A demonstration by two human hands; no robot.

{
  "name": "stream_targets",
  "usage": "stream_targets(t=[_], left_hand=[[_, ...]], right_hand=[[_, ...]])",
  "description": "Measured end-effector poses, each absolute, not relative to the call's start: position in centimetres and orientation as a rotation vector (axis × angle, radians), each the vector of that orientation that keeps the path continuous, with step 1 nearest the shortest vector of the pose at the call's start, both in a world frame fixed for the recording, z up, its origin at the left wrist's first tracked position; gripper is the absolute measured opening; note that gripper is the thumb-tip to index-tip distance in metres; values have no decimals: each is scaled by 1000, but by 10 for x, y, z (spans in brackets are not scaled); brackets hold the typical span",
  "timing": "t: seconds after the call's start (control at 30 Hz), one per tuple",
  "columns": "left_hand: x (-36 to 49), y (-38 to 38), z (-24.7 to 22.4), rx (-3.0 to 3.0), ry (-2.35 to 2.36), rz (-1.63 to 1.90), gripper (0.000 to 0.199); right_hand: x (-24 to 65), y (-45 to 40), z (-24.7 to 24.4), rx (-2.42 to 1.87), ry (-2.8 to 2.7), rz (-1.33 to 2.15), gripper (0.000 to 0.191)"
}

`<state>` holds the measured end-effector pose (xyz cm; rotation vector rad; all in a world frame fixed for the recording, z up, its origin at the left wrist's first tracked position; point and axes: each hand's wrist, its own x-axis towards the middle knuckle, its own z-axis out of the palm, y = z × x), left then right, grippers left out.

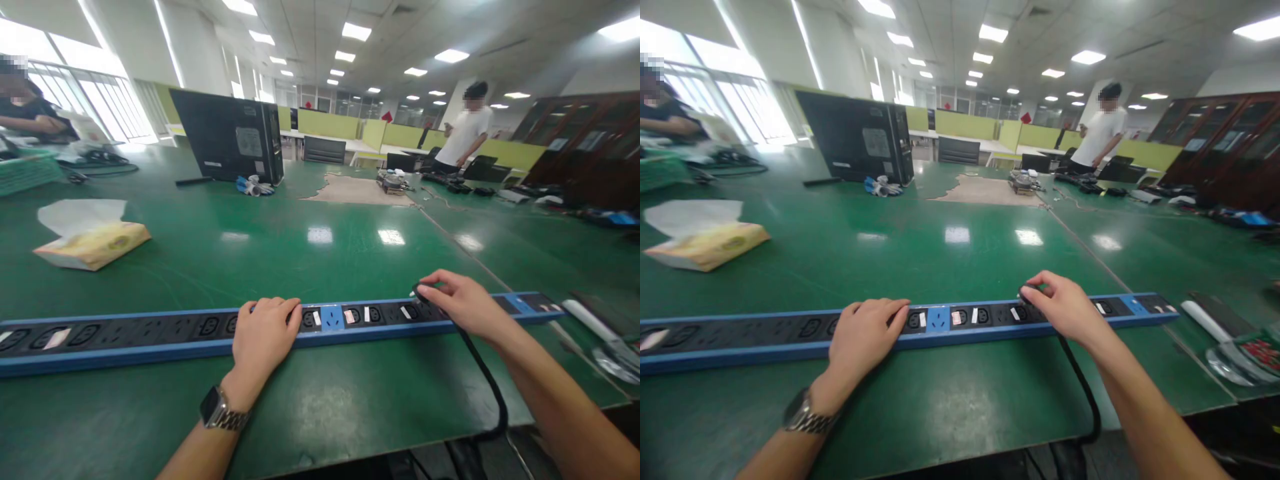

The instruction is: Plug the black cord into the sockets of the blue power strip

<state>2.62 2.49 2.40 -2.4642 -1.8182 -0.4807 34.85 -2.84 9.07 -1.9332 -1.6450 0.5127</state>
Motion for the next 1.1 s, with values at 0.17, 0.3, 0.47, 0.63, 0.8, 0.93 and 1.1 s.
stream_targets(t=[0.17,0.3,0.47,0.63,0.8,0.93,1.1], left_hand=[[26,25,23,-2451,-1814,-480,37],[27,25,24,-2456,-1821,-476,37],[28,25,25,-2449,-1833,-469,38],[26,24,24,-2452,-1811,-494,38],[26,25,24,-2462,-1805,-502,37],[26,25,25,-2464,-1818,-485,38],[26,25,25,-2464,-1816,-488,38]], right_hand=[[339,-28,55,-1984,-1769,447,37],[315,-27,56,-2139,-1837,270,32],[283,-27,66,-2468,-1873,-102,31],[276,-23,76,-2486,-2011,-40,32],[298,-14,80,-2392,-2060,142,33],[307,-7,83,-2328,-2131,209,32],[306,-1,86,-2350,-2136,144,32]])
